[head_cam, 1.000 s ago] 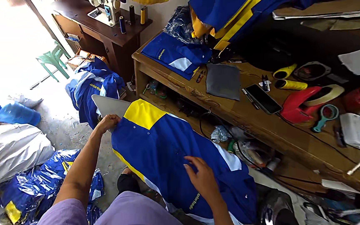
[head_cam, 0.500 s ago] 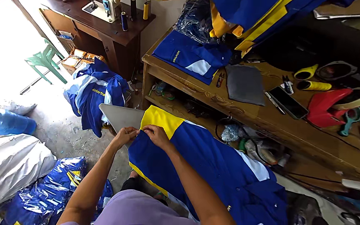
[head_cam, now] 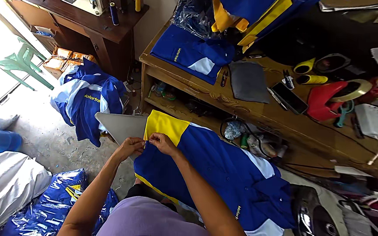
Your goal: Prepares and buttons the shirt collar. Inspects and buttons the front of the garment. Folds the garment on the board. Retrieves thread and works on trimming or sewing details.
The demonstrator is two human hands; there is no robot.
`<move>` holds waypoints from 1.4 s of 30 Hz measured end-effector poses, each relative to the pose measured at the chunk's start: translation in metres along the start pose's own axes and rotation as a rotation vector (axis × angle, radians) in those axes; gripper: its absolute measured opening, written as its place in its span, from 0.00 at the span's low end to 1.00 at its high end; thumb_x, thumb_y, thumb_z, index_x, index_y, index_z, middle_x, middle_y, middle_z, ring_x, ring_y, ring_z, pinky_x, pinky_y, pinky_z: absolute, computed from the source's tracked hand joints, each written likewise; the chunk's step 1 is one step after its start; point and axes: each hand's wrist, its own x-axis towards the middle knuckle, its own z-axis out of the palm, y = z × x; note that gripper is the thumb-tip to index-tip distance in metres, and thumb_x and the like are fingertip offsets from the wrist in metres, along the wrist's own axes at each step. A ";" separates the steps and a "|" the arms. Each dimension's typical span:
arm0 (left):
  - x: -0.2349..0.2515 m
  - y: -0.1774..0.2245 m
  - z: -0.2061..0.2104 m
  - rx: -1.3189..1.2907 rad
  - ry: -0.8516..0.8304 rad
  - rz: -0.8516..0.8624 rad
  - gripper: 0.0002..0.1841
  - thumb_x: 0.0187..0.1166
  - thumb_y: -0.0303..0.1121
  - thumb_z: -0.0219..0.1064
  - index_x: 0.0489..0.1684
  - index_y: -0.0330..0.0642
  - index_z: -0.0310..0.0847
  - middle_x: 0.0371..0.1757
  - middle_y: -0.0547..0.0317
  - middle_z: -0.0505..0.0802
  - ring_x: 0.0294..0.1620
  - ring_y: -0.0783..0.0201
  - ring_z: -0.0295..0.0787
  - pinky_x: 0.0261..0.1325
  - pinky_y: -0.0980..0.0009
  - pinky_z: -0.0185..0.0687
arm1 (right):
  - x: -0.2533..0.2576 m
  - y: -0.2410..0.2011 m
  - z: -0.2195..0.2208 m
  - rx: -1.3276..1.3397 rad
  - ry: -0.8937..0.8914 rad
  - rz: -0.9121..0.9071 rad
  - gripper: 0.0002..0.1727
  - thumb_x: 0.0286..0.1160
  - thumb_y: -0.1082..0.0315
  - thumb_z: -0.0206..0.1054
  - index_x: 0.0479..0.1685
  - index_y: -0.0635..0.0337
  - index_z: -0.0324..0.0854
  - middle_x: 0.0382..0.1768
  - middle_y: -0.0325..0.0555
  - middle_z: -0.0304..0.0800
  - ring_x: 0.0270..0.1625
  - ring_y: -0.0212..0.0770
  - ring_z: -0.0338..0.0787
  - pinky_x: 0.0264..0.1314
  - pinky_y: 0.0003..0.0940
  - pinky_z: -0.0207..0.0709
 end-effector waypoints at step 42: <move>0.011 0.023 0.087 1.078 0.574 -0.080 0.41 0.71 0.51 0.79 0.74 0.27 0.71 0.60 0.22 0.87 0.65 0.24 0.84 0.67 0.26 0.72 | -0.469 0.159 -0.054 -0.089 1.114 1.049 0.41 0.66 0.42 0.78 0.65 0.73 0.81 0.59 0.74 0.87 0.65 0.73 0.84 0.70 0.72 0.72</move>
